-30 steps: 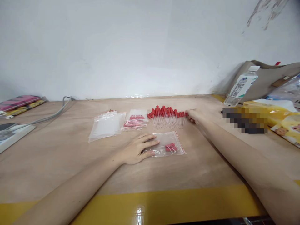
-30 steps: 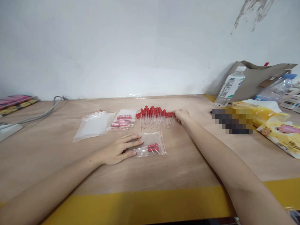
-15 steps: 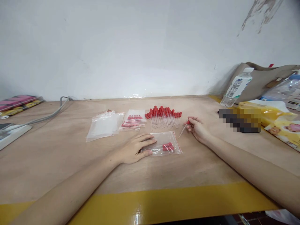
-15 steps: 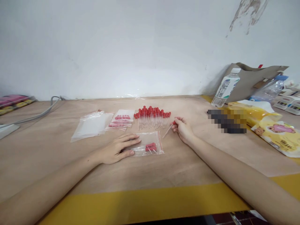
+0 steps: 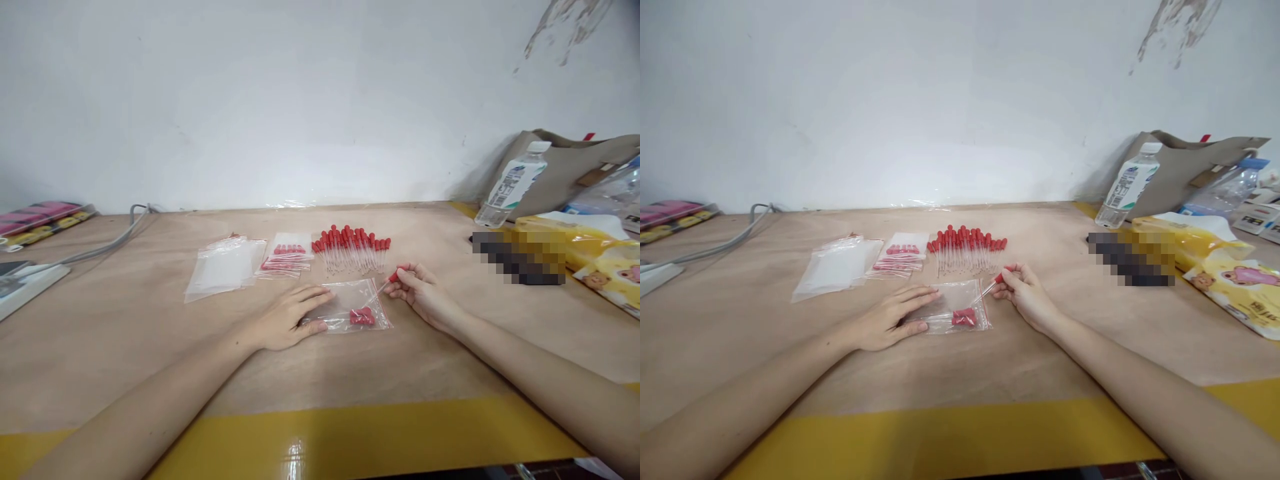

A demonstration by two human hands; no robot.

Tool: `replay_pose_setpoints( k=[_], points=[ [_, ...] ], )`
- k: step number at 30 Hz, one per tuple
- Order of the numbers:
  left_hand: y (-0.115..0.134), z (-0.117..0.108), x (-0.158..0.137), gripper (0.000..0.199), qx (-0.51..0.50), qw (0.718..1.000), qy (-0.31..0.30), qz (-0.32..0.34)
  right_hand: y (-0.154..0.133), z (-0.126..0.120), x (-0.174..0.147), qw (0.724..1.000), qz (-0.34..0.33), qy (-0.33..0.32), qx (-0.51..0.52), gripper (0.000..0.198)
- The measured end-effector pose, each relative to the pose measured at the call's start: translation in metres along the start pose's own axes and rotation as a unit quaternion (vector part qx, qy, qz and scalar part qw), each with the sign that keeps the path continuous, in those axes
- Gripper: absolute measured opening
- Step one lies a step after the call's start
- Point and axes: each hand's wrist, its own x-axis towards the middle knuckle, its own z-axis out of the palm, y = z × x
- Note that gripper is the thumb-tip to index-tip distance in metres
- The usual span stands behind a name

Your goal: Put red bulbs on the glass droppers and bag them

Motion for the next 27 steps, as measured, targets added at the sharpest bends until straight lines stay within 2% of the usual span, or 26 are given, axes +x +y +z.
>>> replay_pose_setpoints(
  k=[4, 6, 8, 11, 15, 17, 19, 21, 23, 25, 27],
  points=[
    [-0.001, 0.001, 0.0, 0.051, -0.005, 1.0, 0.007, 0.005, -0.002, -0.003, 0.0, 0.999, 0.019, -0.024, -0.026, 0.033],
    [-0.001, 0.001, 0.0, 0.051, -0.006, 1.0, 0.01, 0.007, -0.003, -0.005, 0.0, 0.994, 0.018, -0.061, -0.088, 0.031],
    [-0.001, 0.001, 0.0, 0.052, -0.005, 1.0, 0.01, 0.008, -0.003, -0.006, 0.0, 0.977, 0.003, -0.105, -0.188, 0.029],
    [0.0, 0.001, 0.001, 0.053, -0.004, 1.0, 0.008, 0.005, 0.0, -0.006, 0.001, 0.938, -0.063, -0.133, -0.314, 0.027],
    [-0.001, 0.002, 0.001, 0.053, 0.001, 1.0, 0.008, -0.001, 0.008, 0.002, 0.005, 0.908, -0.167, -0.124, -0.364, 0.024],
    [-0.001, 0.002, 0.002, 0.052, 0.002, 1.0, 0.01, 0.001, 0.01, 0.008, 0.007, 0.906, -0.174, -0.1, -0.374, 0.027],
    [-0.001, 0.002, 0.002, 0.052, 0.001, 1.0, 0.012, 0.004, 0.01, 0.012, 0.007, 0.902, -0.181, -0.106, -0.377, 0.029],
    [0.0, 0.002, 0.001, 0.051, 0.003, 1.0, 0.012, 0.007, 0.008, 0.013, 0.006, 0.897, -0.193, -0.155, -0.366, 0.03],
    [-0.001, 0.002, 0.001, 0.05, 0.005, 1.0, 0.012, 0.007, 0.003, 0.01, 0.008, 0.902, -0.17, -0.195, -0.345, 0.031],
    [-0.001, 0.002, 0.001, 0.048, 0.007, 1.0, 0.012, 0.009, -0.002, 0.003, 0.015, 0.923, -0.11, -0.164, -0.33, 0.03],
    [-0.002, 0.002, 0.001, 0.045, 0.006, 1.0, 0.011, 0.013, -0.007, -0.007, 0.03, 0.94, -0.066, -0.069, -0.327, 0.027]
  ],
)
